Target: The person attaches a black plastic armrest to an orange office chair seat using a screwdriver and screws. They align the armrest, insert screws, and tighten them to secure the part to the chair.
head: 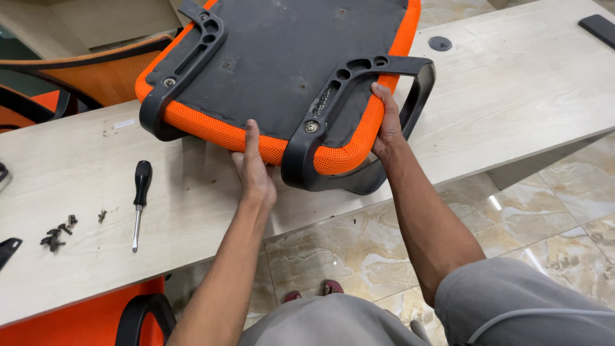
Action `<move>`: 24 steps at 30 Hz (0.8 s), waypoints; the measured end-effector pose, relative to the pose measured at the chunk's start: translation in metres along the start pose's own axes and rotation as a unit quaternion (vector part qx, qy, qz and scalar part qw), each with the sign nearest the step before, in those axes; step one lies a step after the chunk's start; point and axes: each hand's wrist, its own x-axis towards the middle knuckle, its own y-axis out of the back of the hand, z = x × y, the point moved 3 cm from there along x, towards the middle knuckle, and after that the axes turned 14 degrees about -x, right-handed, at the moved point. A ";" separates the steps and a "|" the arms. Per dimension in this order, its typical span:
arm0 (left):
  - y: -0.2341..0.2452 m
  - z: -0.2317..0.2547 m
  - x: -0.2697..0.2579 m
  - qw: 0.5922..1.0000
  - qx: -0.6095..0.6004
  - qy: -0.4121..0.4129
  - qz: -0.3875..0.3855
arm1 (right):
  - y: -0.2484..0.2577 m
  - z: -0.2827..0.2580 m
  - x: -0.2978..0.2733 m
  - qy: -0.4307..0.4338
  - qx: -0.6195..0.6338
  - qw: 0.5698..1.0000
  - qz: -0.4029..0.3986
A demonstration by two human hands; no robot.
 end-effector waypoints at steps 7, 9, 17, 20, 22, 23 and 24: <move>0.039 0.057 0.082 0.996 -0.023 0.045 0.078 | -0.054 0.009 -0.077 0.033 -0.218 0.952 0.211; 0.042 0.064 0.099 0.993 -0.091 0.070 -0.012 | -0.071 0.017 -0.092 0.050 -0.222 0.947 0.226; 0.037 0.047 0.063 0.995 -0.089 0.028 -0.015 | -0.054 -0.006 -0.077 0.082 -0.211 0.965 0.135; 0.028 0.027 0.039 0.993 -0.105 0.032 0.032 | -0.028 -0.024 -0.056 0.043 -0.231 0.964 0.121; 0.017 0.016 0.029 0.991 -0.122 0.034 0.040 | -0.013 -0.035 -0.044 0.031 -0.245 0.965 0.088; 0.011 0.011 0.026 0.991 -0.124 0.033 0.038 | -0.006 -0.039 -0.037 0.020 -0.250 0.964 0.089; 0.004 0.007 0.023 0.991 -0.125 0.031 0.036 | 0.001 -0.044 -0.031 0.009 -0.254 0.963 0.091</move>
